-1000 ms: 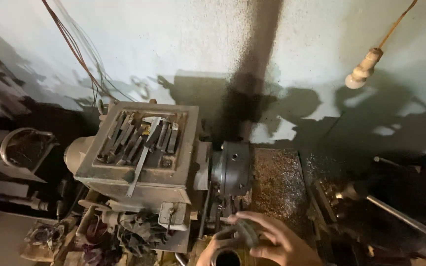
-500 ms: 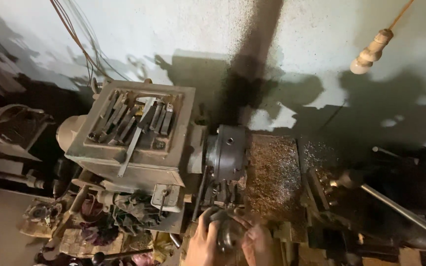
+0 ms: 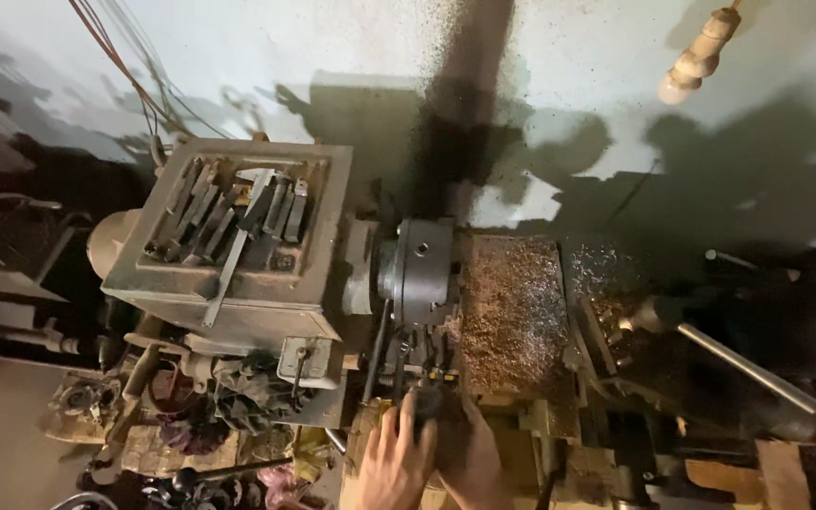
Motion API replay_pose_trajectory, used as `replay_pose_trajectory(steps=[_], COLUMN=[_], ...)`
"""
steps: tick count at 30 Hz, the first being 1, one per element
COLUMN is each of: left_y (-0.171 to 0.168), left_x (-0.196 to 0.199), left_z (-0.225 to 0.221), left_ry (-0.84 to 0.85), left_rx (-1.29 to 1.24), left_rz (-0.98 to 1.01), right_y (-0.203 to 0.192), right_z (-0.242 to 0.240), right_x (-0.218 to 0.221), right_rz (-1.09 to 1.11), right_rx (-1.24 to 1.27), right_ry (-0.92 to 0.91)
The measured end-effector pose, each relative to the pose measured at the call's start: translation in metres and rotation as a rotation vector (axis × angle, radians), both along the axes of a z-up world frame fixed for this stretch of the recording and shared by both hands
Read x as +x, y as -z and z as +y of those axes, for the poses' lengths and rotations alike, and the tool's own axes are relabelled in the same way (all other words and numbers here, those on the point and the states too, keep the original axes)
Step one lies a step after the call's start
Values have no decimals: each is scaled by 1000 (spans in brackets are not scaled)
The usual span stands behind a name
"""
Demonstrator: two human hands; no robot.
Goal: Assembling motorcycle brake shoes by attaching tension springs using a tool
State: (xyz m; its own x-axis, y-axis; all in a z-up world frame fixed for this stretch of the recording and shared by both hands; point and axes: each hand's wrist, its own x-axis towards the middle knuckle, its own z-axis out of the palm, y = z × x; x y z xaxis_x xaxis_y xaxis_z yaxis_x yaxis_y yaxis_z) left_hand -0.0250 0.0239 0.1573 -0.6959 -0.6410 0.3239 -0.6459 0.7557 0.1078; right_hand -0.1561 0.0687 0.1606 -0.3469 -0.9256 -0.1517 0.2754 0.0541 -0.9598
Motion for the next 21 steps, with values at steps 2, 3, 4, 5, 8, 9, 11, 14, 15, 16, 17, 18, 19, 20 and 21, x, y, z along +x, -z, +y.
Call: replay_pose_trajectory(steps=[2, 3, 4, 5, 8, 9, 11, 14, 15, 16, 17, 18, 19, 20, 21], left_y=[-8, -9, -10, -10, 54, 44, 24, 26, 21, 14, 8, 10, 12, 14, 23], left_x=[-1, 3, 7, 10, 30, 24, 11, 17, 14, 12, 10, 13, 16, 18, 21], left_z=[7, 6, 5, 4, 25, 26, 25, 25, 26, 26, 26, 27, 27, 28, 30], left_ry=[5, 3, 38, 77, 34, 35, -70, -83, -83, -72, -60, -58, -90, -121, -122], left_rx=[49, 54, 113, 173, 359, 365, 159, 195, 197, 231, 264, 265, 197, 129, 129], left_rz=[13, 9, -69, -146, -252, -254, -20, -79, -79, -6, 66, 66, 35, 4, 5], right_y=[41, 34, 28, 22, 16, 13, 8, -17, -13, -9, -5, -13, -20, -28, -19], right_z=[16, 15, 15, 15, 2, 6, 12, 16, 16, 16, 17, 16, 15, 15, 18], right_x=[2, 1, 1, 0, 11, 12, 14, 11, 12, 12, 14, 13, 13, 12, 14], right_rz=[-64, -68, 73, 216, -1021, -1023, -75, 78, 78, -26, -131, -131, -40, 51, 52], right_rx=[-84, -79, -10, 60, 124, 129, -33, -87, -85, -35, 15, 15, 47, 79, 79], right_ry=[54, 53, 42, 32, 220, 225, 8, -27, -27, -49, -70, -68, -72, -76, -77])
